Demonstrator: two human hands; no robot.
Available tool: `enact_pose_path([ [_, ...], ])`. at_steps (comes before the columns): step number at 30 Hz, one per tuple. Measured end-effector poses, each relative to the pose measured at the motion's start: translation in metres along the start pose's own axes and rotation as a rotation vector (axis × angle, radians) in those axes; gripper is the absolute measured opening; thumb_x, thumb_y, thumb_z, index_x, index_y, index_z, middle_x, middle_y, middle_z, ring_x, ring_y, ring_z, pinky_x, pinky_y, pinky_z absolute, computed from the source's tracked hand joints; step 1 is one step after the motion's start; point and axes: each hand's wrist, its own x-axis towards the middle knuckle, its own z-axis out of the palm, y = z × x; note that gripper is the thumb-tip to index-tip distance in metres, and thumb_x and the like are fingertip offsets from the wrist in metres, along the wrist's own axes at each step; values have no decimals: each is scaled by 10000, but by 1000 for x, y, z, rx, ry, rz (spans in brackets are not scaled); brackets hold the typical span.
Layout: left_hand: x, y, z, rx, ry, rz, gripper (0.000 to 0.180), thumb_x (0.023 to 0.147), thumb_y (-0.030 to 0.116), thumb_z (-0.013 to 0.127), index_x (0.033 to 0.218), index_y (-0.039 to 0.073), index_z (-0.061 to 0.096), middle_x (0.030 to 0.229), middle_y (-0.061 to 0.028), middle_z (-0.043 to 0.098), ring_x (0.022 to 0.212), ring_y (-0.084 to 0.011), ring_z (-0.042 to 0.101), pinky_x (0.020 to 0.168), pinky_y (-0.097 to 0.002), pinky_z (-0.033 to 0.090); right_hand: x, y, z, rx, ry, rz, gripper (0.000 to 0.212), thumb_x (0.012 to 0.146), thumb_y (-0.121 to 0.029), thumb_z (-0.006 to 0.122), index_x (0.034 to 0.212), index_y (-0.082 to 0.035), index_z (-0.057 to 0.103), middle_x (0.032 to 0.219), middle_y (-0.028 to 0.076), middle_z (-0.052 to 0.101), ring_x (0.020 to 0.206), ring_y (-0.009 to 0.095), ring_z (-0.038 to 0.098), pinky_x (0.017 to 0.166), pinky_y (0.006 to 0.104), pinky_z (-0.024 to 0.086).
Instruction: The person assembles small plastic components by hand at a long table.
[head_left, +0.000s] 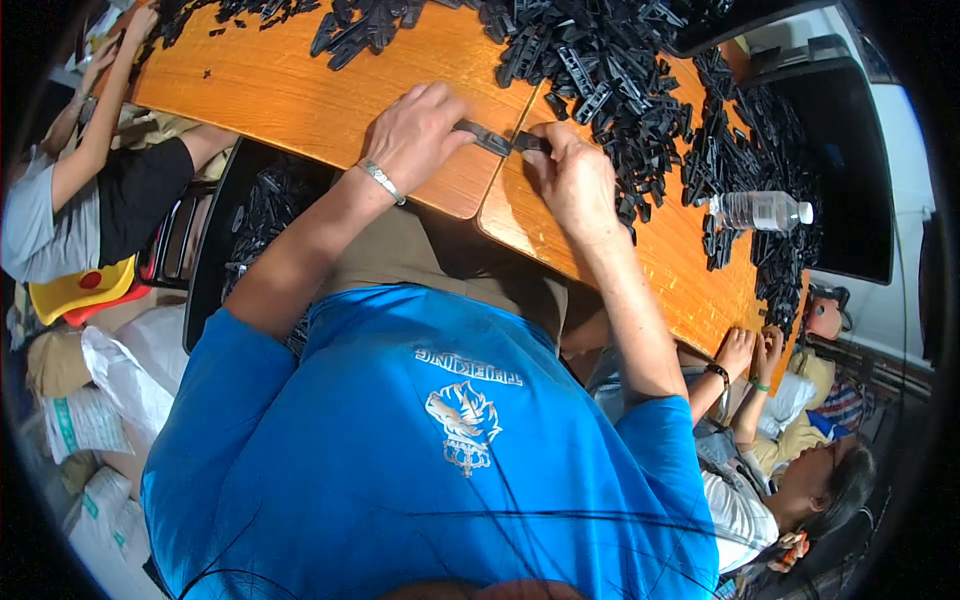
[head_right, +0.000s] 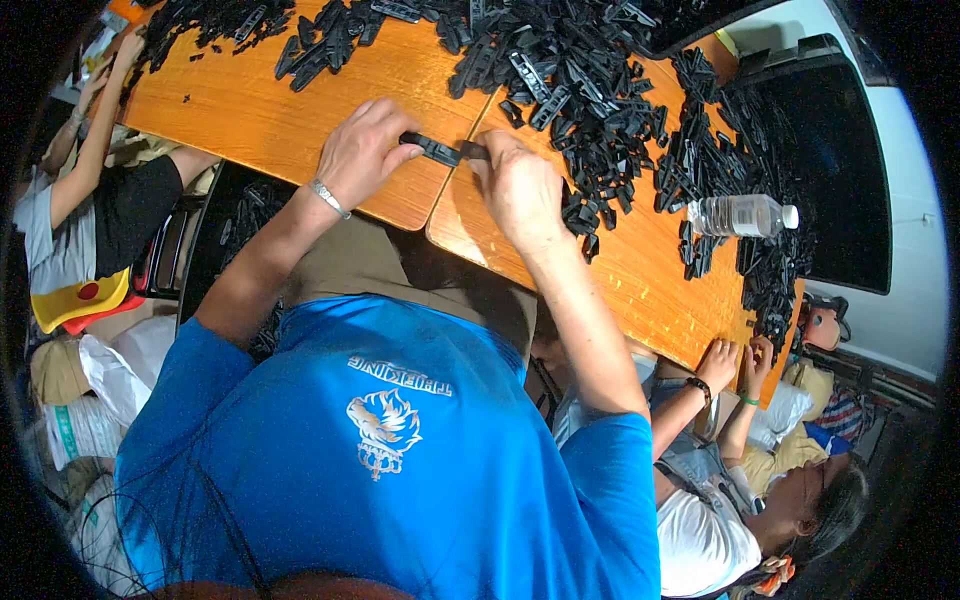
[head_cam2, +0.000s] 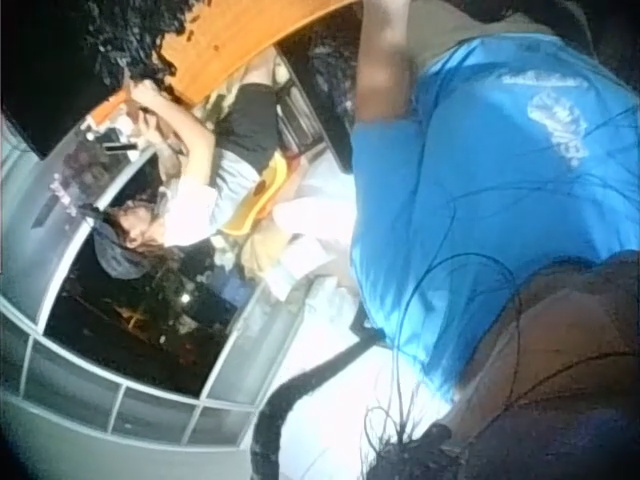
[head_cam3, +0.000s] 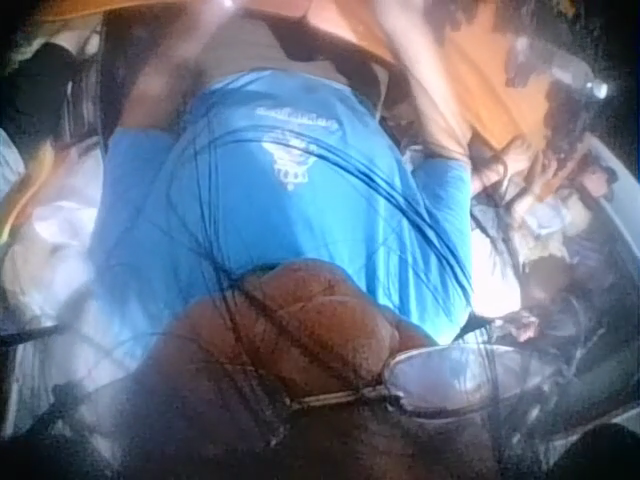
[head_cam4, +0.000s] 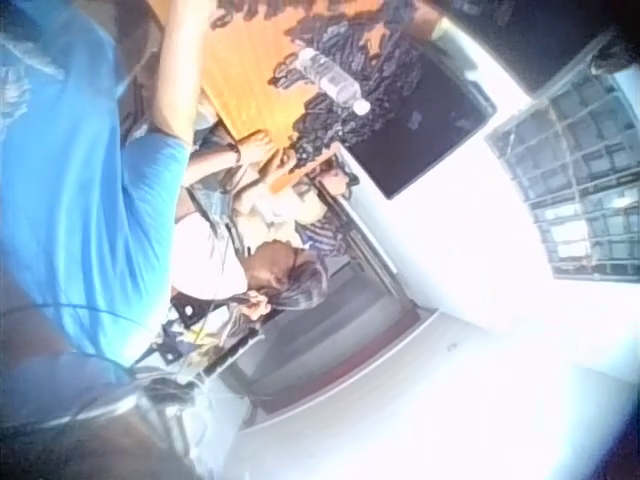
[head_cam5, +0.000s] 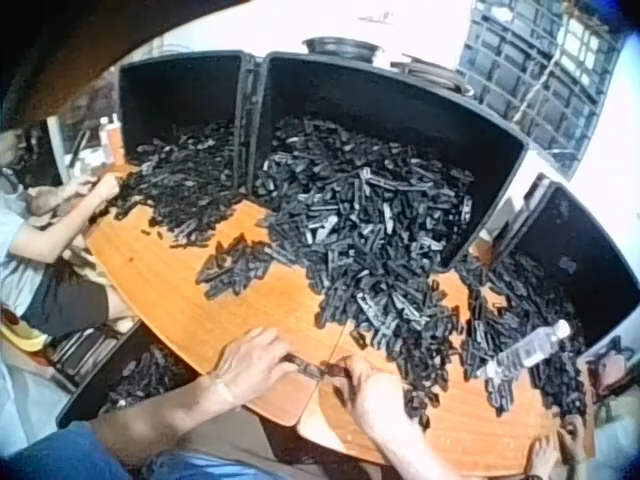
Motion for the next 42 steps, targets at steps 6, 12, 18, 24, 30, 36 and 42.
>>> enact_pose_path([
  [6,-4,-11,7,-54,34,4,202,876,171,848,1016,78,736,1009,-86,654,1043,-329,659,843,-445,560,14,-3,25,122,82,-72,257,844,-78,880,1090,-50,809,965,114,674,845,316,698,744,397,568],
  [12,-3,-11,9,-68,23,-11,184,876,163,839,991,68,731,1011,-86,651,1048,-335,653,837,-441,557,18,15,26,170,56,-92,264,813,-112,886,1068,-93,821,1005,95,708,866,325,723,753,424,582],
  [18,4,-10,18,-154,33,14,180,879,127,825,991,44,712,994,-115,638,979,-364,657,804,-453,536,37,18,45,214,94,-295,232,789,-69,868,1009,-43,799,957,122,705,908,361,724,749,442,579],
  [24,0,-14,5,-208,-33,23,154,902,71,791,990,1,686,965,-141,628,947,-369,661,787,-439,521,36,17,40,167,70,-277,233,839,-143,851,1052,-61,806,935,92,703,880,332,723,726,435,577],
  [30,-68,-75,-137,-95,-435,-277,192,929,17,734,1119,-3,706,960,-119,629,929,-303,661,861,-390,545,-27,39,-26,-50,139,-88,163,887,-237,817,1023,-148,817,992,82,733,747,325,742,655,436,616],
  [36,9,-32,-94,8,-104,-62,282,938,40,721,1219,33,728,1100,-141,682,1064,-317,678,932,-397,553,-32,60,-30,-413,-114,281,294,850,-275,862,1074,-102,784,1053,141,748,917,393,747,800,488,600],
  [42,116,32,40,114,56,319,343,905,92,739,1245,135,755,1231,-56,685,1256,-264,611,1022,-433,516,-12,53,-24,-324,37,96,165,901,-192,759,999,-59,748,1007,189,727,845,368,769,751,473,635],
])
